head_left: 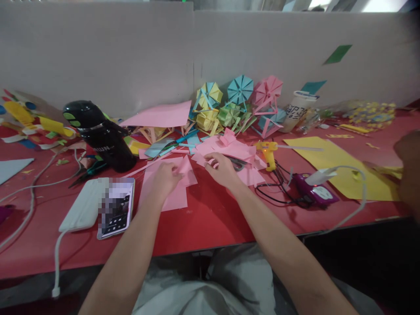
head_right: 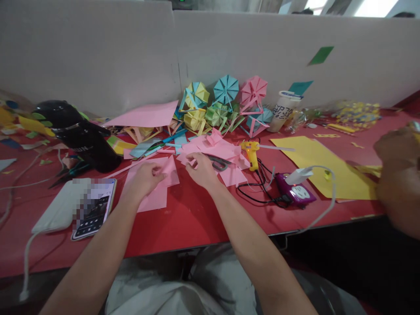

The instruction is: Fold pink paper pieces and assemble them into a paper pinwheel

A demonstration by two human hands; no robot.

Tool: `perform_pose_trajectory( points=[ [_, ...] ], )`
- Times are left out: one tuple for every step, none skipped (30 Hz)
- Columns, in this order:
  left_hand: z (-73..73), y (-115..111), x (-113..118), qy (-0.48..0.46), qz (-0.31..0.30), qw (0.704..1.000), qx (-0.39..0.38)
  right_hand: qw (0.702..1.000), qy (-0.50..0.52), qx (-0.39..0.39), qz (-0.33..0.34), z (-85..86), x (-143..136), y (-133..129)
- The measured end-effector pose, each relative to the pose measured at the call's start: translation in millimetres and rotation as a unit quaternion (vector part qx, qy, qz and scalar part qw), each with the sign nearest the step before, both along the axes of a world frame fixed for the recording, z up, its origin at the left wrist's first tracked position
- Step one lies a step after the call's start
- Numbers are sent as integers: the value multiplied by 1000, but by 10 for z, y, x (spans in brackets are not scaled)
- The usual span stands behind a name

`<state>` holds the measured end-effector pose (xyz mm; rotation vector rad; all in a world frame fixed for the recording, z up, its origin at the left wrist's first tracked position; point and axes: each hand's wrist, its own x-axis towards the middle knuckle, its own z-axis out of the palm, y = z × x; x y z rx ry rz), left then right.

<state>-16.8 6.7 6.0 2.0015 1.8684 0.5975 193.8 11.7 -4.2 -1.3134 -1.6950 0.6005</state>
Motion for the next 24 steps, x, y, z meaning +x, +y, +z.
perform_pose_trajectory(
  points=[
    [-16, 11, -4, -10, -4, 1000, 11, 1000, -1, -1, 1, 4, -2, -4],
    [-25, 18, -5, -15, -9, 1000, 21, 1000, -1, -2, 2, 8, -4, -8],
    [-26, 20, -4, -13, -13, 999, 27, 1000, -2, -4, 2, 14, -5, -12],
    [-21, 17, -1, -4, -18, 999, 29, 1000, -3, -6, 4, 20, -7, -16],
    [-11, 11, 5, 6, -20, 999, 30, 1000, -4, -9, 5, 27, -7, -20],
    [3, 4, 11, 14, -18, 999, 32, 1000, -6, -12, 6, 33, -8, -23],
    [18, -3, 18, 16, -14, 999, 39, 1000, -8, -14, 8, 41, -8, -25],
    [32, -10, 24, 12, -10, 999, 52, 1000, -11, -16, 9, 48, -9, -27],
    [44, -15, 30, 1, -6, 998, 68, 1000, -12, -18, 11, 55, -10, -29],
    [53, -18, 36, -14, -5, 996, 88, 1000, -11, -20, 14, 62, -13, -30],
    [59, -19, 43, -30, -7, 993, 110, 999, -6, -24, 20, 68, -16, -30],
    [63, -18, 50, -47, -13, 990, 133, 999, 4, -29, 28, 72, -21, -30],
    [65, -16, 59, -65, -22, 985, 155, 999, 17, -33, 37, 75, -27, -28],
    [65, -14, 69, -83, -35, 981, 174, 998, 32, -37, 47, 76, -34, -26],
    [65, -12, 80, -100, -52, 975, 191, 996, 49, -42, 60, 75, -40, -22],
    [64, -12, 93, -117, -70, 969, 206, 994, 67, -47, 74, 72, -47, -18],
    [63, -13, 107, -133, -87, 963, 216, 991, 83, -51, 90, 67, -52, -14],
    [63, -16, 121, -147, -102, 958, 223, 989, 94, -54, 102, 61, -56, -10],
    [64, -21, 135, -160, -114, 954, 228, 987, 102, -57, 110, 55, -59, -5],
    [68, -29, 148, -173, -123, 950, 230, 985, 109, -60, 116, 48, -60, 0],
    [74, -37, 160, -187, -129, 947, 226, 984, 117, -63, 119, 40, -61, 5],
    [83, -46, 171, -202, -131, 946, 216, 982, 129, -65, 123, 33, -60, 11],
    [93, -55, 180, -218, -130, 946, 203, 978, 145, -69, 130, 26, -58, 17],
    [104, -62, 187, -233, -127, 945, 189, 974, 165, -73, 139, 19, -55, 22]
  ],
)
